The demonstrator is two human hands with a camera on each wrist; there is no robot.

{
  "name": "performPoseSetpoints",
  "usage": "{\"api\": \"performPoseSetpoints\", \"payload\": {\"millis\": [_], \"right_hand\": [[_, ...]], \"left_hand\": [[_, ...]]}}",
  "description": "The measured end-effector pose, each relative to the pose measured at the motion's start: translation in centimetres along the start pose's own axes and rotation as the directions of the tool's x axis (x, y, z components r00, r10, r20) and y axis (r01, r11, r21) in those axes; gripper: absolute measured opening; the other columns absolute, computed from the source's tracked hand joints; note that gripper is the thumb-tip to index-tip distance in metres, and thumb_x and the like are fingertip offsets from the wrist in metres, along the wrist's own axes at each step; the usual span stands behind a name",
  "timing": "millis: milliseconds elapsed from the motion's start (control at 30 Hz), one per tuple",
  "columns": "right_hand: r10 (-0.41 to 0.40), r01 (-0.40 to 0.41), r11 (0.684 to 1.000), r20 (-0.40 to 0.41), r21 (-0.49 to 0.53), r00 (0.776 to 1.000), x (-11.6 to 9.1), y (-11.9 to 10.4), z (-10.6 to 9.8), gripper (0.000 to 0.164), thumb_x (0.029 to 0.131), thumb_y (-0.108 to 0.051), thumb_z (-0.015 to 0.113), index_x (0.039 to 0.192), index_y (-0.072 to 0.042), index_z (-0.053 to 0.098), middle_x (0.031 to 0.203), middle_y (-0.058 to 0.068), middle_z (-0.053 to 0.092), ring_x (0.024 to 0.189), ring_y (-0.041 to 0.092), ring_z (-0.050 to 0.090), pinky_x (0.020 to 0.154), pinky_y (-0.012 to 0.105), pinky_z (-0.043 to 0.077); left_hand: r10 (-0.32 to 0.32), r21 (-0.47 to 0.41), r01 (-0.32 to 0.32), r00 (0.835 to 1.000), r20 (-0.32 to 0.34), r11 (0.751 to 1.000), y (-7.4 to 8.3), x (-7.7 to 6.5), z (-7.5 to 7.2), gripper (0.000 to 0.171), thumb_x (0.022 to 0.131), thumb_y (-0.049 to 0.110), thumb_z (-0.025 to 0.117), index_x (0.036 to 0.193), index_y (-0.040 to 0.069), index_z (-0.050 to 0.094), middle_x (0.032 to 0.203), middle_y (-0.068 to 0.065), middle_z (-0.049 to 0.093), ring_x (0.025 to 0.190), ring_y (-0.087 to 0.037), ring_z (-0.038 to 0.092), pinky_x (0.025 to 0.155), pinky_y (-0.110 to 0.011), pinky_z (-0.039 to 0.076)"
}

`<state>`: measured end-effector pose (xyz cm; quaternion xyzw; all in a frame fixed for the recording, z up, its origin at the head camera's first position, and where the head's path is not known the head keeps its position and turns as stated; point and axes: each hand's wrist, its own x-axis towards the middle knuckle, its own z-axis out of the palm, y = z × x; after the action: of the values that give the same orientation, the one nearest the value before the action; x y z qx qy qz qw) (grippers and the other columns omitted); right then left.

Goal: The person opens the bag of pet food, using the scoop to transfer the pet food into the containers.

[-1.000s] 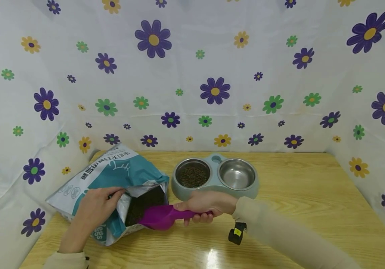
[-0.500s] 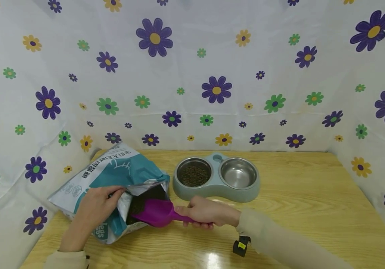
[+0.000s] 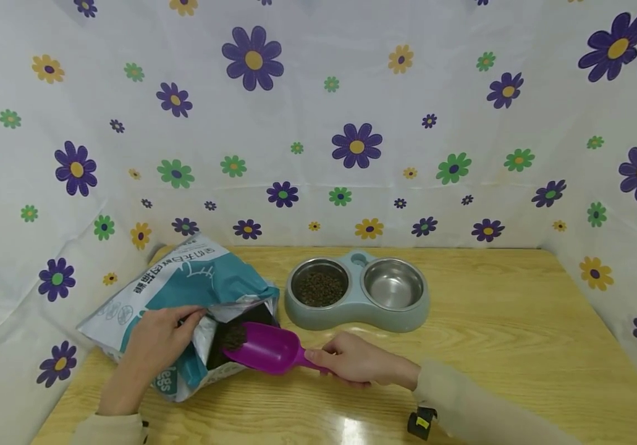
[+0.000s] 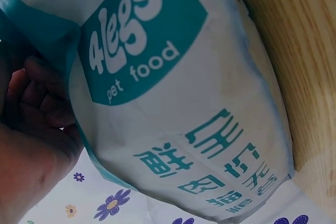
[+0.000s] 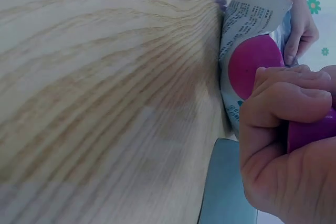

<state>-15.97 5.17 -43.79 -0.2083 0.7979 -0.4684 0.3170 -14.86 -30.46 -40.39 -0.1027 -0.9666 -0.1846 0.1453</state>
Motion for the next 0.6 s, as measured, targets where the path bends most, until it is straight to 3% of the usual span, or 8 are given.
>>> {"api": "performPoseSetpoints", "payload": {"millis": [167,400,600], "right_hand": [[-0.036,0.036,0.999,-0.027,0.001,0.999,-0.6,0.6,0.0,0.057,0.104,-0.048,0.056,0.079,0.002,0.07,0.048,-0.007,0.043,0.034,0.005,0.029,0.033,0.021,0.025],[-0.045,0.045,0.999,-0.023,0.015,0.999,-1.2,1.0,-0.3,0.055,0.104,-0.048,0.056,0.082,0.001,0.071,0.051,-0.007,0.045,0.036,0.005,0.031,0.033,0.021,0.026],[-0.036,0.037,0.997,-0.018,0.07,0.999,-1.4,1.2,-0.7,0.055,0.104,-0.048,0.055,0.087,0.003,0.071,0.054,-0.006,0.048,0.038,0.006,0.033,0.032,0.021,0.027]], "left_hand": [[-0.038,-0.014,0.039,0.999,0.026,0.999,0.0,0.0,0.1,0.022,0.099,0.02,0.067,0.113,0.008,0.08,0.096,-0.014,0.08,0.06,-0.011,0.058,0.052,-0.029,0.04],[-0.031,-0.008,0.031,0.999,0.025,0.999,0.0,0.0,0.1,0.022,0.1,0.019,0.067,0.113,0.007,0.08,0.1,-0.015,0.079,0.064,-0.012,0.064,0.055,-0.03,0.045],[-0.023,-0.006,0.023,1.0,0.016,1.0,0.0,0.1,0.1,0.022,0.099,0.019,0.067,0.112,0.008,0.08,0.097,-0.015,0.08,0.062,-0.011,0.061,0.054,-0.031,0.044]]}}
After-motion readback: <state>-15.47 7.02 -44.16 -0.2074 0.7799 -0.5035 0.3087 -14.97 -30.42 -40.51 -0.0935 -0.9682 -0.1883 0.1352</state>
